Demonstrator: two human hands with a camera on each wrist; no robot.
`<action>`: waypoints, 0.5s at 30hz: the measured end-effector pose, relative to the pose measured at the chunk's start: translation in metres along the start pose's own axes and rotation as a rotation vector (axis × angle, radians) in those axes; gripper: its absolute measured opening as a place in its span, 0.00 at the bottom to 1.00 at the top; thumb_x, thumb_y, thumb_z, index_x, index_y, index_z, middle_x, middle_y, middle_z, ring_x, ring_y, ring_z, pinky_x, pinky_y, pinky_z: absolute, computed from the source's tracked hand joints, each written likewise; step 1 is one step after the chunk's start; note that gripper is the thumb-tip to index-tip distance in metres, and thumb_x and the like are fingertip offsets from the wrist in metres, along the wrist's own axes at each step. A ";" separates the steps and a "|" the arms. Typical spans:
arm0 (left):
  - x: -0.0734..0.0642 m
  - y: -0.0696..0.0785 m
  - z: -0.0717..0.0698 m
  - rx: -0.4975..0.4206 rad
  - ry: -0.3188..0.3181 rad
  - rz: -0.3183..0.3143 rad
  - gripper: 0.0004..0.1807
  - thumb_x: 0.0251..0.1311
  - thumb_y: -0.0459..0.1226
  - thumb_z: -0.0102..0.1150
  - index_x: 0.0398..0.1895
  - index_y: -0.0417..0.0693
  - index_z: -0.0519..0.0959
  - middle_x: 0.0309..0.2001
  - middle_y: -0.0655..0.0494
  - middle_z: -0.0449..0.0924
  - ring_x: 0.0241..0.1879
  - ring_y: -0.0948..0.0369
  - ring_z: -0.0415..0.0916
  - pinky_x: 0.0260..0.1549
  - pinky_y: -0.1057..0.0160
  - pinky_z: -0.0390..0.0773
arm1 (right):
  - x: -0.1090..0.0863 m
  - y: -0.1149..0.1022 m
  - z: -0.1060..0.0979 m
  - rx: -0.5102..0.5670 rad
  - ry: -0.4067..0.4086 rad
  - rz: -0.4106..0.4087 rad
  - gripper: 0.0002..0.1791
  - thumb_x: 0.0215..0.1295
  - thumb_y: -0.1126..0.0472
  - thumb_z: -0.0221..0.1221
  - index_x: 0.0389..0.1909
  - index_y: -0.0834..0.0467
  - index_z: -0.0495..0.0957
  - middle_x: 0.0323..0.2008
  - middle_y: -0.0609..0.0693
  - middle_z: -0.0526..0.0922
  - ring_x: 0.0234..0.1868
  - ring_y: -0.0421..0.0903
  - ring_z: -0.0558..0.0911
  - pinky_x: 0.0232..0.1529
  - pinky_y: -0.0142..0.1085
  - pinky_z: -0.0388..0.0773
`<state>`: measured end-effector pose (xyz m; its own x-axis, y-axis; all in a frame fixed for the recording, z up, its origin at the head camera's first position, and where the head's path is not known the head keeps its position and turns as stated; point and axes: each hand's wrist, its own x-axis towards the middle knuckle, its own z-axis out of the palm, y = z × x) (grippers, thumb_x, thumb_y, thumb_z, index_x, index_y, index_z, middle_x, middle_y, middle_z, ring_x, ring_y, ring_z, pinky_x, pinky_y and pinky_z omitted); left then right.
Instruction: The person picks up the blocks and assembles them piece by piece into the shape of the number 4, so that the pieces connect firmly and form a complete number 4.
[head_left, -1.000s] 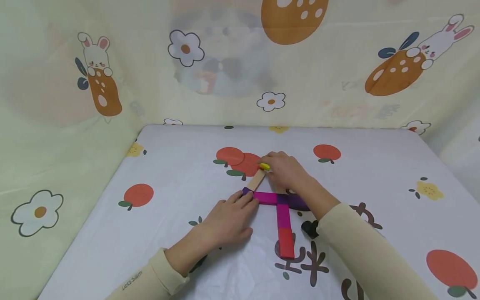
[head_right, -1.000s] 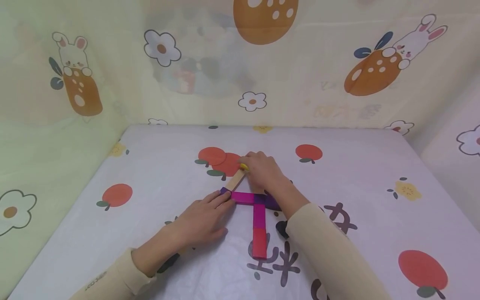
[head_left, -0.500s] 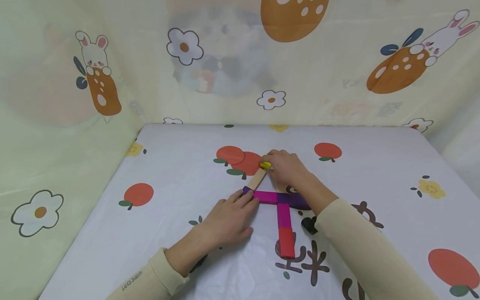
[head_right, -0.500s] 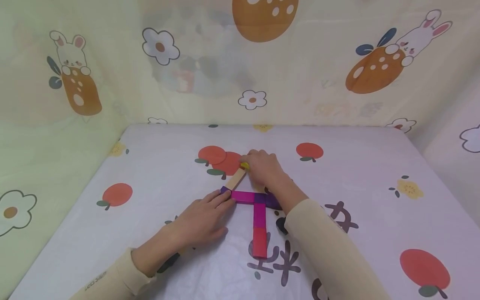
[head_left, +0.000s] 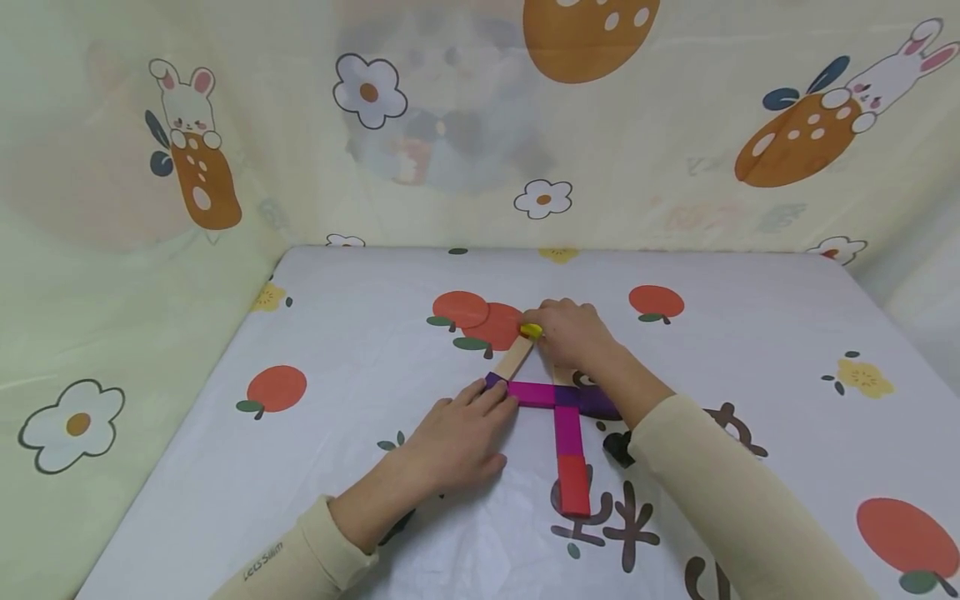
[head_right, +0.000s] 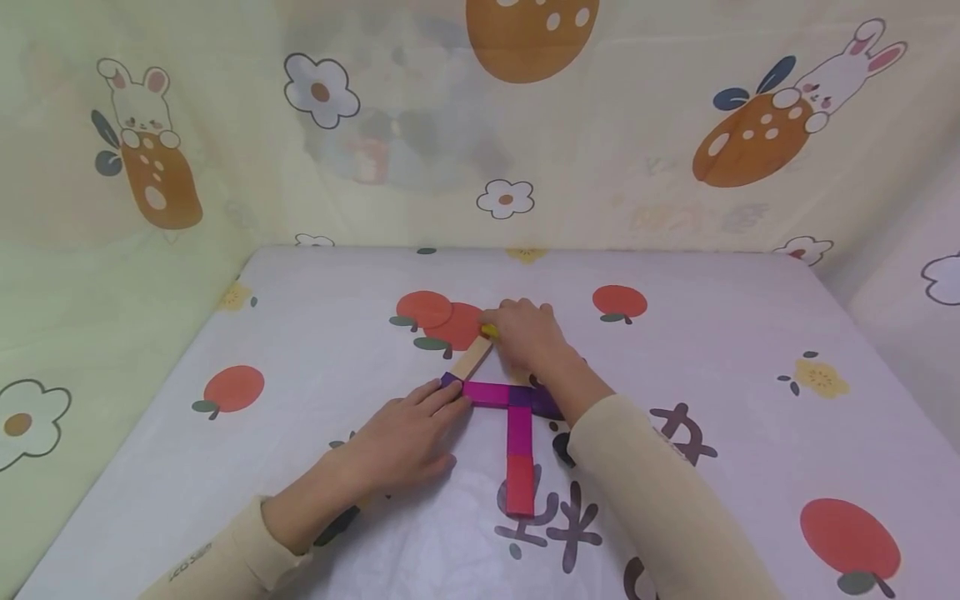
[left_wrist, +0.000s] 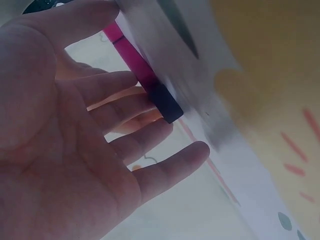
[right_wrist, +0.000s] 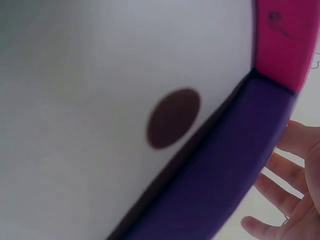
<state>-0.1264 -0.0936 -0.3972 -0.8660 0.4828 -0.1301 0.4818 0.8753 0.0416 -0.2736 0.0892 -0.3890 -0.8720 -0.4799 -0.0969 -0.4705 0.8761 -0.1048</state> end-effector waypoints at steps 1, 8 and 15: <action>0.000 0.000 0.000 -0.001 0.000 -0.001 0.43 0.61 0.55 0.69 0.78 0.54 0.67 0.78 0.52 0.64 0.78 0.48 0.61 0.62 0.47 0.80 | 0.000 0.000 0.000 -0.002 0.002 0.002 0.24 0.72 0.60 0.61 0.68 0.46 0.78 0.60 0.57 0.82 0.63 0.60 0.78 0.62 0.63 0.74; -0.001 0.000 -0.001 0.000 -0.007 -0.006 0.43 0.62 0.55 0.69 0.78 0.54 0.66 0.79 0.52 0.63 0.78 0.48 0.60 0.63 0.47 0.79 | 0.002 -0.002 0.001 0.006 0.010 0.023 0.23 0.72 0.58 0.62 0.67 0.45 0.79 0.60 0.57 0.83 0.64 0.61 0.76 0.68 0.70 0.65; -0.001 0.000 0.001 0.008 -0.002 -0.007 0.43 0.62 0.55 0.68 0.78 0.54 0.66 0.79 0.52 0.63 0.78 0.48 0.60 0.63 0.47 0.79 | 0.003 -0.002 0.003 0.004 0.015 0.015 0.23 0.71 0.59 0.62 0.66 0.45 0.80 0.59 0.57 0.83 0.64 0.61 0.77 0.67 0.69 0.65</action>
<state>-0.1252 -0.0943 -0.3984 -0.8689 0.4769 -0.1327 0.4770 0.8783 0.0332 -0.2749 0.0865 -0.3917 -0.8811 -0.4655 -0.0838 -0.4565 0.8833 -0.1072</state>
